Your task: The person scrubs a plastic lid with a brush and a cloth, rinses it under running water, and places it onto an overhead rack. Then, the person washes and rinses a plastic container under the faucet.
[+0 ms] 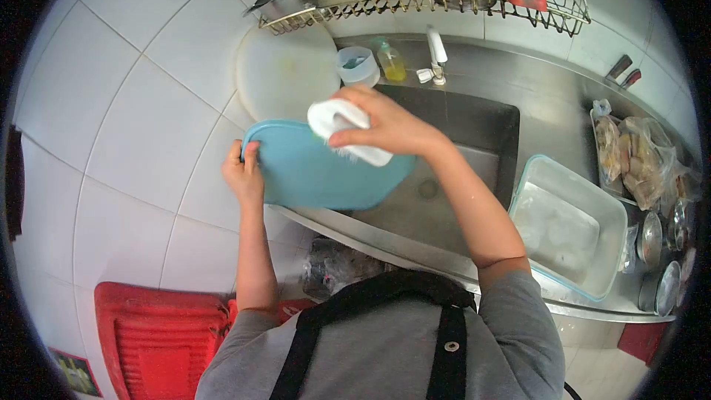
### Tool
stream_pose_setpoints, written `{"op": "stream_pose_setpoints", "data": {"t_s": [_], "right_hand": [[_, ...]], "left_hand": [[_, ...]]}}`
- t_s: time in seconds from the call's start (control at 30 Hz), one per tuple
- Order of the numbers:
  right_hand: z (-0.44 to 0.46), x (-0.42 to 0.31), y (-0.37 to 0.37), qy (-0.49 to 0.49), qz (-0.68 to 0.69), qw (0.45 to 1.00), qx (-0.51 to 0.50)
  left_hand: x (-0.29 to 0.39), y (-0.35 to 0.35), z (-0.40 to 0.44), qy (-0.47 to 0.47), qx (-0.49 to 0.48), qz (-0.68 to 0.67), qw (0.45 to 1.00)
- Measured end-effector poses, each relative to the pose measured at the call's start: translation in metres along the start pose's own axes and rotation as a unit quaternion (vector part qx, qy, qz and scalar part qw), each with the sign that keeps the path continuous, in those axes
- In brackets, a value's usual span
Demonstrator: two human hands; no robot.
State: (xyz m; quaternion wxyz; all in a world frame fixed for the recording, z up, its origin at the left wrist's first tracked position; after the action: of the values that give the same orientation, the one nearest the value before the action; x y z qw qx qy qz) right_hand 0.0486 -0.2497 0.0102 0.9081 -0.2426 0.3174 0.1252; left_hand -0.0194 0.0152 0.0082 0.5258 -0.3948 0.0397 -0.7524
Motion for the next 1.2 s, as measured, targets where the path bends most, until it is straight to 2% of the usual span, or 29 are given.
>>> {"op": "stream_pose_setpoints", "data": {"t_s": [0.03, 0.07, 0.1, 0.2, 0.23, 0.33, 0.43, 0.53, 0.67, 0.87, 1.07, 1.13, 1.2], "right_hand": [[0.001, 0.001, 0.014, 0.067, 0.012, 0.996, -0.051], [-0.002, 0.002, 0.026, 0.132, 0.024, 0.986, -0.101], [0.0, -0.002, 0.033, 0.092, 0.012, 0.993, -0.078], [-0.003, 0.001, 0.039, 0.128, 0.002, 0.99, -0.052], [-0.004, 0.006, 0.035, 0.133, 0.029, 0.991, -0.001], [-0.006, 0.013, 0.032, 0.168, 0.059, 0.984, 0.013], [-0.009, 0.002, 0.052, 0.133, 0.028, 0.99, -0.032], [-0.025, 0.021, 0.068, 0.166, 0.038, 0.984, -0.056], [-0.047, 0.03, 0.072, 0.197, 0.046, 0.978, -0.048], [-0.061, 0.018, 0.053, 0.189, 0.094, 0.976, 0.049], [-0.088, 0.04, 0.022, 0.273, 0.162, 0.939, 0.136], [-0.075, 0.033, 0.013, 0.258, 0.134, 0.949, 0.124], [-0.057, 0.023, 0.014, 0.222, 0.104, 0.961, 0.128]], "left_hand": [[-0.004, -0.004, 0.002, -0.011, 0.018, 0.025, 0.999], [0.003, -0.01, 0.002, 0.031, 0.051, 0.051, 0.997], [0.009, -0.013, 0.001, 0.073, 0.083, 0.077, 0.991], [0.011, -0.02, 0.001, 0.163, 0.128, 0.113, 0.972], [0.011, -0.023, 0.001, 0.186, 0.135, 0.119, 0.966], [0.031, -0.015, -0.008, 0.256, 0.123, 0.167, 0.944], [0.053, 0.01, -0.028, 0.304, 0.076, 0.165, 0.935], [0.047, 0.023, -0.034, 0.266, 0.018, 0.205, 0.942], [0.049, 0.033, -0.046, 0.278, -0.007, 0.209, 0.938], [0.091, 0.023, -0.039, 0.347, 0.02, 0.15, 0.926], [0.09, 0.044, -0.053, 0.407, -0.005, 0.075, 0.91], [0.094, 0.051, -0.057, 0.394, -0.05, 0.089, 0.913], [0.1, 0.053, -0.057, 0.401, -0.046, 0.072, 0.912]]}}
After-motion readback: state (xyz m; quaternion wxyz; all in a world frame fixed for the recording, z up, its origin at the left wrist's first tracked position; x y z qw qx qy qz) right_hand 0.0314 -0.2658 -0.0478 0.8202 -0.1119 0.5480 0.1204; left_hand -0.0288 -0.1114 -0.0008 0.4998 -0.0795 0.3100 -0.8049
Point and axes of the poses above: each hand's wrist, its own z-axis towards the middle knuckle, its own y-axis out of the palm, x = y × z, the point moved 9 cm from there along z, towards the middle knuckle, and after that the axes turned 4 degrees about -y, right-handed, at the moved point
